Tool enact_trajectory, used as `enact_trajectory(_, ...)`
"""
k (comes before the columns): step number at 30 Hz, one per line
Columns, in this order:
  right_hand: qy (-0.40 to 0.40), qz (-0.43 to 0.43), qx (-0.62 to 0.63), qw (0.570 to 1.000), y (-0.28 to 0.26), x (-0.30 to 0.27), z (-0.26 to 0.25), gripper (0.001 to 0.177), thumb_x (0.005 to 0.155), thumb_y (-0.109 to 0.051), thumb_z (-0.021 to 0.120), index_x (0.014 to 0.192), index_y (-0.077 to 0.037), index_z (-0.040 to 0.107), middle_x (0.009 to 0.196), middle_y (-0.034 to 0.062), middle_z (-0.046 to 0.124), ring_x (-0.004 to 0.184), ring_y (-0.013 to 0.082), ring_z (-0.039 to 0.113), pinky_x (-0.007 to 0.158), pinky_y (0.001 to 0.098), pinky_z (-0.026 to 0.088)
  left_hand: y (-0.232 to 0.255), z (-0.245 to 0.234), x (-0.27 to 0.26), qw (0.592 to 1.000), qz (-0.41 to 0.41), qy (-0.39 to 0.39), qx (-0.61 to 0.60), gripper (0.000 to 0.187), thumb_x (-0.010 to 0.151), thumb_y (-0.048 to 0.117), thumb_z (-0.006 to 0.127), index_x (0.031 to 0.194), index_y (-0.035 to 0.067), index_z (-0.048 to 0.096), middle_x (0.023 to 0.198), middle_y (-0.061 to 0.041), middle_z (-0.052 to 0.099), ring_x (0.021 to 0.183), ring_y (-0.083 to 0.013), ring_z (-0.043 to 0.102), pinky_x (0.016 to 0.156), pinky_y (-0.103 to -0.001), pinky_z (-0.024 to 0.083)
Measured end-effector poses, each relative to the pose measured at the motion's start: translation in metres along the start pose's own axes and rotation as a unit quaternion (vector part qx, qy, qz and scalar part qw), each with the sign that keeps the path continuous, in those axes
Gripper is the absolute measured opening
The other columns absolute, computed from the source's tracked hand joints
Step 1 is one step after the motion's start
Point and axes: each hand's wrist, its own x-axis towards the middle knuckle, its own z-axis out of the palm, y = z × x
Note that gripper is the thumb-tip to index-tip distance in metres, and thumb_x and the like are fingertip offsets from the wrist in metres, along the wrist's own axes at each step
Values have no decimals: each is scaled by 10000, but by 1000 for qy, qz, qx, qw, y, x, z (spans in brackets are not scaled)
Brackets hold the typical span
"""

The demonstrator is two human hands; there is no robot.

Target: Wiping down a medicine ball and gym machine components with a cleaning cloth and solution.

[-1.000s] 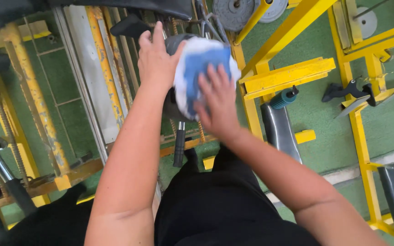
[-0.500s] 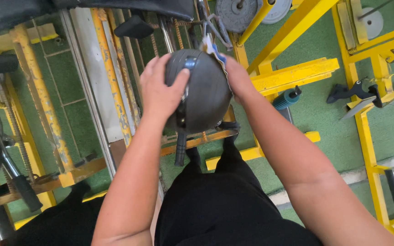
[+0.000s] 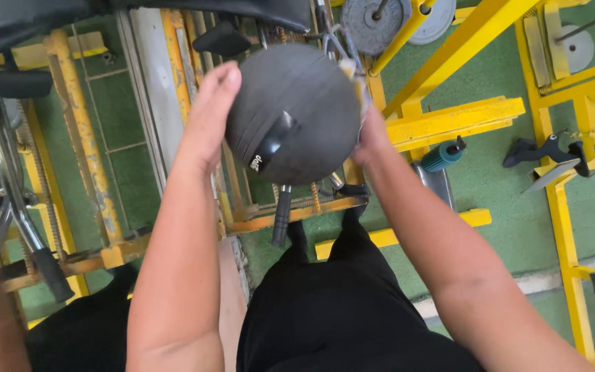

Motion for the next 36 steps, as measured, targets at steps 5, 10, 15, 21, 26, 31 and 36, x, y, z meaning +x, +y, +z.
enact_trajectory(5, -83, -112, -42, 989, -34, 13, -5, 465, 1065, -382, 512, 1342, -26, 622, 1276, 133, 707, 1131, 253, 696, 1041, 403, 545, -9, 25, 40, 993, 118, -15, -26, 491, 971, 410, 743, 1292, 50, 649, 1257, -78, 653, 1214, -196, 585, 1115, -373, 457)
enact_trajectory(10, -12, -203, -215, 955, -25, 11, -16, 443, 1065, -259, 558, 1453, -44, 565, 1262, 62, 670, 1090, 154, 628, 999, 330, 498, -25, 59, 52, 949, 255, 67, 171, 517, 868, 329, 850, 1268, 62, 660, 1320, -154, 622, 1273, -291, 564, 1135, -416, 448)
enact_trajectory(15, 123, -327, -417, 839, -12, -8, 14, 455, 1091, -252, 502, 1514, -90, 552, 1398, 142, 639, 1289, 258, 586, 1127, 360, 459, -15, 74, 65, 862, 277, 82, 416, 837, 787, 479, 894, 1399, 12, 565, 1472, -300, 465, 1329, -459, 417, 1118, -493, 354)
enact_trajectory(21, 20, -474, -705, 527, 33, -89, 71, 626, 974, -180, 673, 1551, -85, 451, 1672, 205, 305, 1577, 443, 202, 1267, 550, 143, -26, 79, 77, 856, 181, 101, 473, 592, 857, 398, 741, 1416, 237, 629, 1514, -74, 541, 1376, -436, 435, 1142, -529, 332)
enact_trajectory(26, 33, -465, -654, 595, -7, -33, 37, 508, 1059, -205, 606, 1538, -79, 490, 1639, 208, 392, 1558, 395, 309, 1276, 458, 241, -29, 80, 65, 862, 190, 96, 459, 578, 888, 435, 703, 1425, 232, 632, 1525, -85, 538, 1383, -431, 457, 1150, -519, 362)
enact_trajectory(31, 6, -305, -440, 845, -31, 7, 14, 435, 1107, -235, 476, 1489, -43, 552, 1502, 252, 595, 1440, 388, 508, 1199, 383, 402, -5, 91, 47, 853, 217, 82, 468, 660, 885, 579, 731, 1395, 173, 628, 1499, -120, 538, 1374, -434, 435, 1137, -527, 345)
enact_trajectory(36, 74, -537, -661, 519, 24, -70, 46, 507, 1084, -136, 569, 1567, -46, 447, 1654, 234, 372, 1580, 439, 299, 1314, 507, 262, -25, 83, 64, 851, 232, 63, 468, 591, 843, 360, 716, 1404, 194, 630, 1501, -103, 541, 1384, -411, 441, 1147, -527, 325)
